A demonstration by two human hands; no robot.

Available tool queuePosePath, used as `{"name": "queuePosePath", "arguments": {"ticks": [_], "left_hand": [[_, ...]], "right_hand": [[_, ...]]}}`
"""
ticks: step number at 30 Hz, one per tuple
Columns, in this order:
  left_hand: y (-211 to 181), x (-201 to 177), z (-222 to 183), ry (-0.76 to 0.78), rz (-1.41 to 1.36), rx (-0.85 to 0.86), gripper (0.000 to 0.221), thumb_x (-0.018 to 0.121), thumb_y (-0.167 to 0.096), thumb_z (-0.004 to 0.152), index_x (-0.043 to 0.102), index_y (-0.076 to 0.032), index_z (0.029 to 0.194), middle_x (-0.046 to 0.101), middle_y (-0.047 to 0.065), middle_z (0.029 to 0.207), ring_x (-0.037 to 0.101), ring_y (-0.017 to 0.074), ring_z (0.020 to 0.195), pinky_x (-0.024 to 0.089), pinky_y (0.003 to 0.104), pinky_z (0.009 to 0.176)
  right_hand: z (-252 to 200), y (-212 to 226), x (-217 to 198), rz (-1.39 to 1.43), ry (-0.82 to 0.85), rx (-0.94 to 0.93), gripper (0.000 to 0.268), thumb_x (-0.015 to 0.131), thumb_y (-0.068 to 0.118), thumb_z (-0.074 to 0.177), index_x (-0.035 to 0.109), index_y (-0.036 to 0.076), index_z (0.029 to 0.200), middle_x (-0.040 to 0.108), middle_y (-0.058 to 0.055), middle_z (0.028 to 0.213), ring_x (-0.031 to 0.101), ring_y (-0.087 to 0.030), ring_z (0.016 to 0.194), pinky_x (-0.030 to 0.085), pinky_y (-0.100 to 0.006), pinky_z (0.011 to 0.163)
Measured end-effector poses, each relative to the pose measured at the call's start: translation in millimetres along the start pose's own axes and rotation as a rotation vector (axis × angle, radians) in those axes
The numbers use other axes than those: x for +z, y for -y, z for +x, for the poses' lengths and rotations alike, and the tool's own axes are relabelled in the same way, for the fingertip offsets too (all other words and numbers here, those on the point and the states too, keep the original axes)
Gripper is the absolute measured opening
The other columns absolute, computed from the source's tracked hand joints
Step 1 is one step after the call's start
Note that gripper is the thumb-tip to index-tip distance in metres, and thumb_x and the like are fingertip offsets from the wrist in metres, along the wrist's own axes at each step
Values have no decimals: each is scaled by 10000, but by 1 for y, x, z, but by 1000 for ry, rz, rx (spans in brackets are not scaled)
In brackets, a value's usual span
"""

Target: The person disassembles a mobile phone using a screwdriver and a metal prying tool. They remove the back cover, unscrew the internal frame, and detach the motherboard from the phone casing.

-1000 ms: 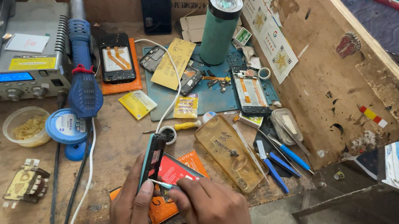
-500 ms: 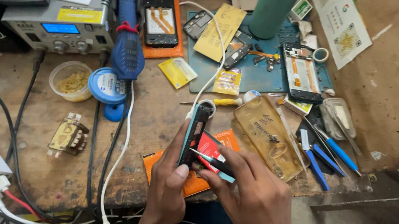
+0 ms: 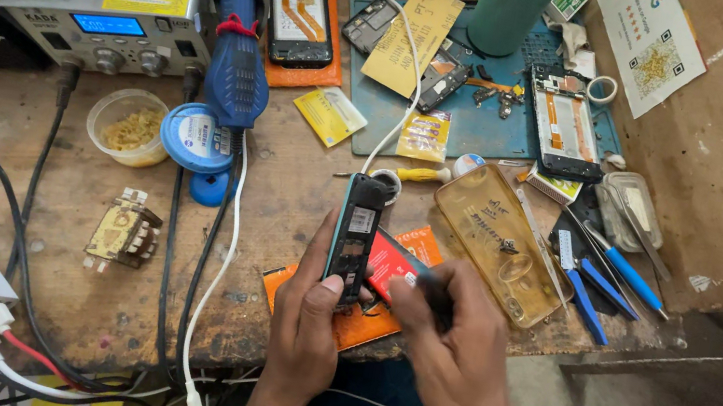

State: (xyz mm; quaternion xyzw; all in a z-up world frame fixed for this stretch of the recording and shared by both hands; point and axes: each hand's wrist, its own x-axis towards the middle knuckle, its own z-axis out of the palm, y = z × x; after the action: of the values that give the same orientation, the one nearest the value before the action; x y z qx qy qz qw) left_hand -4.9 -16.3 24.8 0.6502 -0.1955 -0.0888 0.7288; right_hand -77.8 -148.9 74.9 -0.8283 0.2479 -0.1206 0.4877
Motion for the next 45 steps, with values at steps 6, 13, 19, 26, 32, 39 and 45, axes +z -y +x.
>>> {"name": "queuePosePath", "arguments": {"ticks": [6, 13, 19, 26, 32, 39, 45], "left_hand": [[7, -3, -5, 10, 196, 124, 671, 385, -240, 983, 306, 35, 1590, 554, 245, 1449, 606, 318, 1249, 510, 394, 1011], [21, 3, -5, 11, 482, 341, 674, 395, -286, 1060, 201, 47, 1613, 292, 285, 1663, 294, 460, 1552, 218, 509, 1256], [10, 0, -4, 105, 130, 176, 731, 425, -246, 979, 201, 42, 1612, 421, 246, 1593, 476, 353, 1436, 340, 445, 1196], [6, 1, 1, -34, -293, 40, 845, 448, -183, 859, 200, 39, 1635, 522, 207, 1465, 560, 259, 1263, 424, 390, 1121], [5, 2, 2, -69, -328, 31, 816, 437, -174, 849, 235, 70, 1601, 564, 197, 1350, 612, 210, 1125, 509, 369, 1024], [13, 2, -1, -103, -345, 85, 540, 531, -10, 937, 301, 19, 1424, 563, 202, 1241, 681, 226, 1039, 607, 375, 918], [10, -6, -9, -130, -391, 116, 381, 644, -2, 980, 423, 4, 1291, 695, 157, 1098, 744, 206, 937, 643, 348, 825]], "right_hand": [[14, 2, 34, 796, 69, -87, 387, 732, -30, 859, 361, 79, 869, 746, -142, 1029, 740, -165, 885, 649, -318, 742], [13, 4, 29, 847, 40, -55, 407, 738, -77, 846, 362, 75, 885, 755, -177, 950, 755, -179, 885, 646, -329, 774], [19, -12, 22, 881, 174, -99, 420, 746, -67, 889, 358, 86, 943, 722, -157, 958, 692, -153, 866, 582, -297, 750], [21, -32, -25, 162, -252, -356, 271, 678, 46, 1007, 408, 61, 984, 694, -86, 982, 626, -122, 819, 531, -266, 717], [22, -44, -38, -95, -174, -369, 340, 763, 89, 894, 426, 50, 898, 759, -105, 921, 691, -117, 733, 546, -256, 635], [16, -56, -31, -30, -173, -377, 348, 753, 72, 950, 415, 67, 870, 794, -83, 978, 726, -103, 744, 546, -235, 608], [1, -70, -46, 814, -111, -177, 278, 602, 299, 1058, 565, 28, 1011, 540, 53, 730, 468, -6, 619, 339, -146, 518]]}}
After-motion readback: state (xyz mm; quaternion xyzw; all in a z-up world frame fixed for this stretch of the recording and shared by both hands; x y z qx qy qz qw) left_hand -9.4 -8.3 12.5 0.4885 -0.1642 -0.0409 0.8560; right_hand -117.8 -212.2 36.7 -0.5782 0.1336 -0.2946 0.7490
